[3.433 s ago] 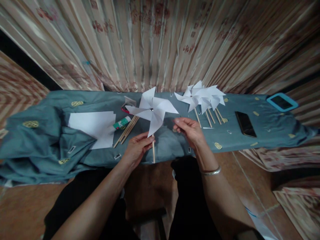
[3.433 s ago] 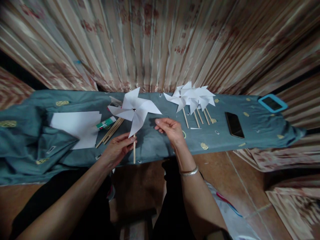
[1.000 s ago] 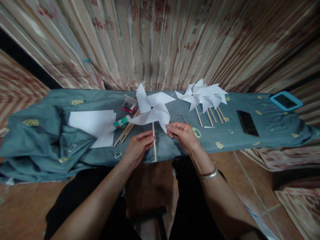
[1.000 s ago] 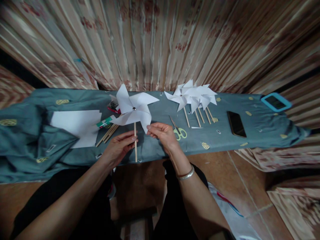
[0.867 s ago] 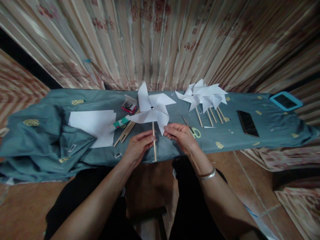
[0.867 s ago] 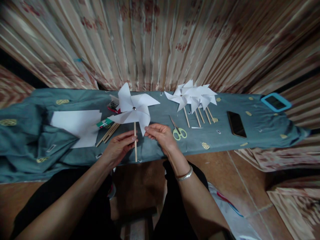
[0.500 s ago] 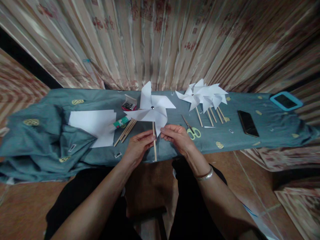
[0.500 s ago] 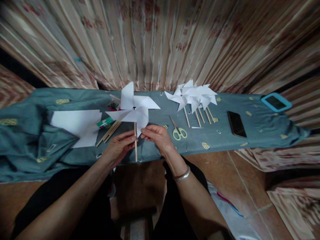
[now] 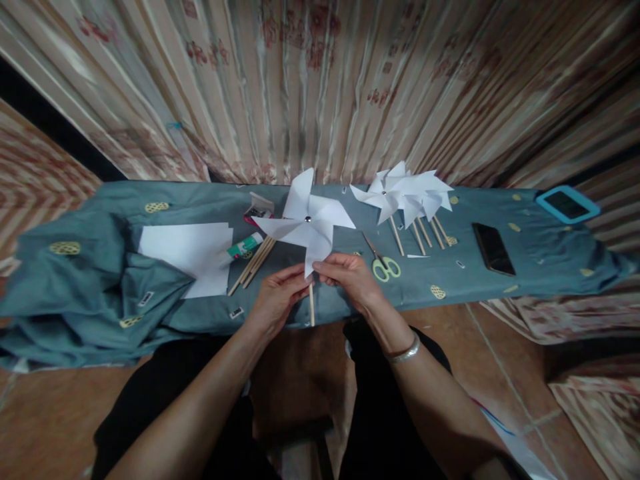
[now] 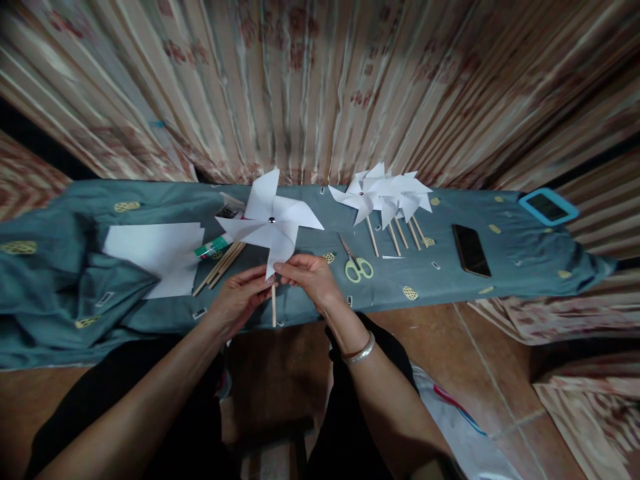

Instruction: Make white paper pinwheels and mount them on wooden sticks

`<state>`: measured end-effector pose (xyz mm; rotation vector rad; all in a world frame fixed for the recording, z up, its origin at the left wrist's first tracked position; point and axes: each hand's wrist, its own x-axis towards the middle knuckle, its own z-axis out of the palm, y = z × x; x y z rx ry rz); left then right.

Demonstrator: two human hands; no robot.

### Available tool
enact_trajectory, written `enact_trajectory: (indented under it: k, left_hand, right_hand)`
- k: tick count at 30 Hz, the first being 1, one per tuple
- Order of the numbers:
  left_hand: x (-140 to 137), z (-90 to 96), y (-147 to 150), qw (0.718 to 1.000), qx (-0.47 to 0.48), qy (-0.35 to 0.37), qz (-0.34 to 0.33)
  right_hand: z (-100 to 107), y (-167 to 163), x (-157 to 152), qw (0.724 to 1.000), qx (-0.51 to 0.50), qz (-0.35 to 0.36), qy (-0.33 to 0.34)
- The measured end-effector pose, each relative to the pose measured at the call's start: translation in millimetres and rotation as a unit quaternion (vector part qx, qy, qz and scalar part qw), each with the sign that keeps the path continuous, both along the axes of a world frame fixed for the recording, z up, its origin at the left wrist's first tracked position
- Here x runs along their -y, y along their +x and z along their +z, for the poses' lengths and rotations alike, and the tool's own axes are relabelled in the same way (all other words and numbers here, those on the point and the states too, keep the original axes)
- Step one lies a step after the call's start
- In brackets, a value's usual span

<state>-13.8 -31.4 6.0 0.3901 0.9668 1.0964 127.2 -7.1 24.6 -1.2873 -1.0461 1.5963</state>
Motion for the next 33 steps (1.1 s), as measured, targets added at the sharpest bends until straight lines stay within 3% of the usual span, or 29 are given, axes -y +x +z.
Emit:
enact_trajectory:
  k: [6,11,20,25,27,29,33]
  left_hand:
    - [-1,0.7,1,1.000,0.000,0.019,-0.015]
    - [-6,1.0,1,1.000,0.004,0.023,0.011]
    - [-9,-0.8,16,0.999,0.008,0.047,0.003]
    - [-9,-3.6,15,0.995,-0.046,0.081,0.022]
    - [-9,-4.7,8,0.988,-0.101,0.113,0.024]
    - [-9,-5.5,-5,0.977,-0.158,0.138,0.030]
    - [-9,-4.4,-44,0.940,-0.270,0.195,0.072]
  right_hand:
    - [-1,1,-1,0.998,0.053,0.011,0.037]
    - [-15,11,10,0.977,0.184,0.046,0.094]
    - [-23,18,23,0.983,0.137,0.087,0.080]
    - [-25,39,19,0.967,0.218,0.041,0.122]
    - [-23,52,15,0.946,0.286,0.009,0.152]
    - [-17,65,7,0.907,0.385,-0.011,0.171]
    - [5,89,-17,0.784,0.600,0.005,0.163]
